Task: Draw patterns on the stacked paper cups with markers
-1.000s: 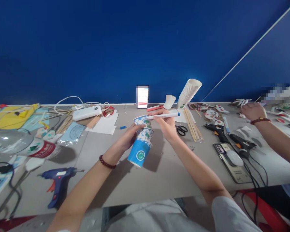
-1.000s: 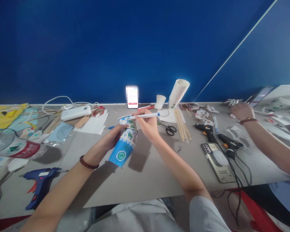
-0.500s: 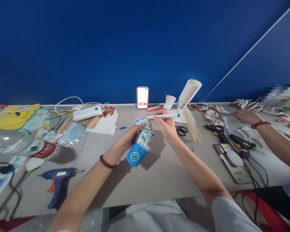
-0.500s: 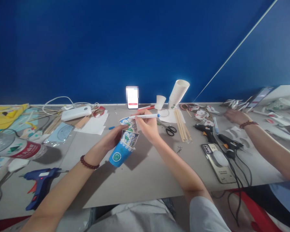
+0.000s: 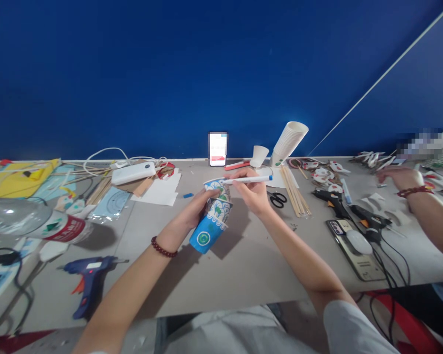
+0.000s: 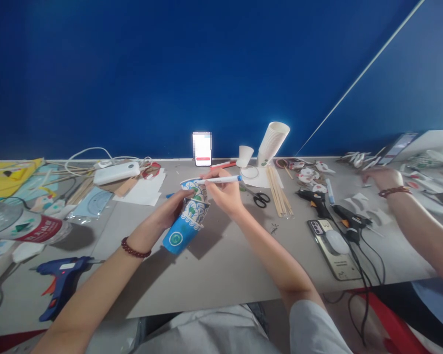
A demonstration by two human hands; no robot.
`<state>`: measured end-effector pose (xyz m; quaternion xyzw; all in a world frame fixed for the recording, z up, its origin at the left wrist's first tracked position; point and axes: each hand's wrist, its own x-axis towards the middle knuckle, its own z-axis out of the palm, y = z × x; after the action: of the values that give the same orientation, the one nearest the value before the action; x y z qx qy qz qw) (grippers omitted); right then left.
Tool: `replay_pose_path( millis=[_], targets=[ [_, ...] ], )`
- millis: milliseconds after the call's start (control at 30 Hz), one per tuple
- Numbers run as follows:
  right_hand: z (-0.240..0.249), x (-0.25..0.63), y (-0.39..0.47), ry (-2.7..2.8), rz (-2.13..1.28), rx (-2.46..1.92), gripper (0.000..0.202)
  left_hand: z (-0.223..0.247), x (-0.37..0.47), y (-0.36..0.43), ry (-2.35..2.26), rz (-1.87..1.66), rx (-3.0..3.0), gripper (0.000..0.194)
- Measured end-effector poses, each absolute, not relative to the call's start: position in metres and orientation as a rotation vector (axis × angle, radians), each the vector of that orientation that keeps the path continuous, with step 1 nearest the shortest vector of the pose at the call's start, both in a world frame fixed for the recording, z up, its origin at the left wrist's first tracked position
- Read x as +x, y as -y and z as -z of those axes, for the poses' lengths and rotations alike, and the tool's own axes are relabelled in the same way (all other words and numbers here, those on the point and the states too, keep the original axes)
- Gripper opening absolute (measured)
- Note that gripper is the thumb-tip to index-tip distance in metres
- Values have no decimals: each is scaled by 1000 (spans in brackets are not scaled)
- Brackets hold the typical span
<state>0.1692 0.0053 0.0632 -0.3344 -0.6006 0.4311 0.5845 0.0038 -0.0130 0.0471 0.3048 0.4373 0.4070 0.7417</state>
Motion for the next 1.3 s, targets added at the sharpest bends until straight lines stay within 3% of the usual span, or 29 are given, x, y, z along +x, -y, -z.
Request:
replay_pose_path(
  millis=[633, 1300],
  targets=[
    [-63, 167, -3, 1438, -888, -815, 6, -45, 3, 13, -952, -915, 712, 51],
    [-66, 167, -2, 1378, -955, -790, 6, -47, 3, 14, -969, -916, 721, 50]
  ],
)
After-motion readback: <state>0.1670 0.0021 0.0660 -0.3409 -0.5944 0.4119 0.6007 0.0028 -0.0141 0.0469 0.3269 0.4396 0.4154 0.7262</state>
